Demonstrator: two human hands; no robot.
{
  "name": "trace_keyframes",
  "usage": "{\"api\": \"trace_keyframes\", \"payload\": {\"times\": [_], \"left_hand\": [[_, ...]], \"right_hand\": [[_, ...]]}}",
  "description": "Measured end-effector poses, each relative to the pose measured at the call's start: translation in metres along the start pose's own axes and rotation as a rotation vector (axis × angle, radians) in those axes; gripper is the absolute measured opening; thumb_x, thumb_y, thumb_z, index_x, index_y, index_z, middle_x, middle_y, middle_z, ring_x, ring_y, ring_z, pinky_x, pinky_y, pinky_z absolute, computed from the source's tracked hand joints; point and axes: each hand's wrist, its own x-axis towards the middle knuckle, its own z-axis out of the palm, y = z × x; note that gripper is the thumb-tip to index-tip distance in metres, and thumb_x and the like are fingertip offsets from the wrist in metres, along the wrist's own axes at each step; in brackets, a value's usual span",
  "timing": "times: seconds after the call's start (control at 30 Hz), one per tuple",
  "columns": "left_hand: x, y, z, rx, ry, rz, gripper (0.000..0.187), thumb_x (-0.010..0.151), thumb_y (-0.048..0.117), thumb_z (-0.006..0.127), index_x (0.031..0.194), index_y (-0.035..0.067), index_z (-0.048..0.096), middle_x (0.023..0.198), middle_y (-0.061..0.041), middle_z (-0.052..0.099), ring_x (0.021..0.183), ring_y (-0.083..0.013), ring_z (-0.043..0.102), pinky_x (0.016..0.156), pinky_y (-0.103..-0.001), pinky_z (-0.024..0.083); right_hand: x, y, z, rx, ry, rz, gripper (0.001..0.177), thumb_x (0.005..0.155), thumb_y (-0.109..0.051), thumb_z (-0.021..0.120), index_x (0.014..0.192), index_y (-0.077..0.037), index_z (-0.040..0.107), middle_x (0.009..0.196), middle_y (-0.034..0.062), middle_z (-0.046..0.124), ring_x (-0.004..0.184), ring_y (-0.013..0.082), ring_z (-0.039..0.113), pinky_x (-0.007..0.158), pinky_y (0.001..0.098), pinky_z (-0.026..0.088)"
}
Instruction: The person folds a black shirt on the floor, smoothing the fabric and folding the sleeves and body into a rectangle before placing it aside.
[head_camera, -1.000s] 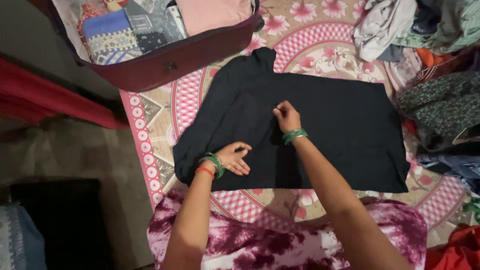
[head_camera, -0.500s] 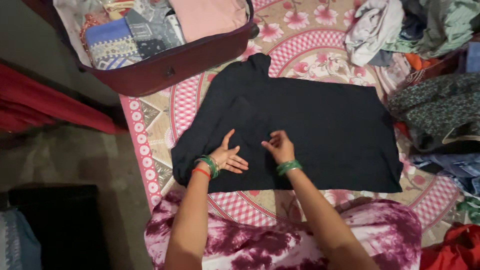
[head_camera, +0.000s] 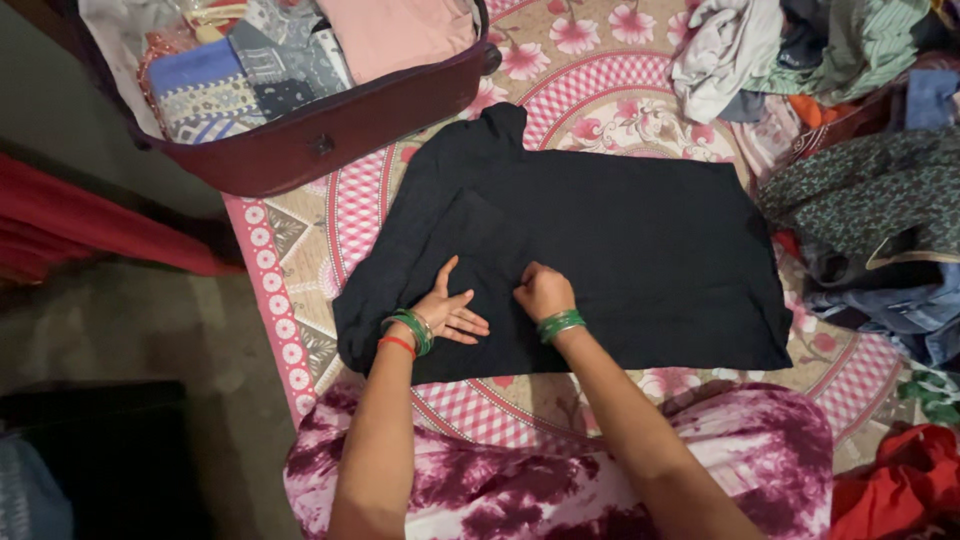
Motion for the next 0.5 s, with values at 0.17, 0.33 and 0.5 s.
{"api": "trace_keyframes", "payload": {"times": [0.17, 0.33, 0.5], "left_hand": [[0.003, 0.001, -0.002, 0.004, 0.011, -0.018, 0.084, 0.103, 0.029, 0.05, 0.157, 0.049, -0.01, 0.113, -0.033, 0.07, 0.101, -0.0388, 0.075, 0.081, -0.053, 0.063], [0.003, -0.001, -0.002, 0.026, 0.021, -0.005, 0.085, 0.103, 0.03, 0.051, 0.156, 0.049, -0.012, 0.114, -0.034, 0.07, 0.102, -0.0388, 0.075, 0.082, -0.054, 0.063], [0.003, 0.0, -0.003, 0.034, 0.015, -0.019, 0.085, 0.103, 0.03, 0.051, 0.156, 0.051, -0.013, 0.115, -0.033, 0.069, 0.102, -0.0379, 0.074, 0.083, -0.052, 0.063]], "right_hand": [[-0.003, -0.002, -0.018, -0.02, -0.038, -0.164, 0.022, 0.071, -0.018, 0.081, 0.083, -0.006, 0.068, 0.086, 0.014, 0.068, 0.085, 0.0361, 0.069, 0.075, 0.0475, 0.056], [0.007, 0.017, -0.004, -0.045, -0.06, -0.239, 0.018, 0.075, -0.014, 0.082, 0.083, -0.005, 0.068, 0.083, 0.0128, 0.069, 0.083, 0.0328, 0.07, 0.075, 0.0447, 0.056], [0.02, 0.079, 0.0, 0.456, 0.006, 0.249, 0.009, 0.091, -0.013, 0.069, 0.091, -0.004, 0.068, 0.081, 0.008, 0.074, 0.071, 0.0167, 0.072, 0.067, 0.0344, 0.06]]}}
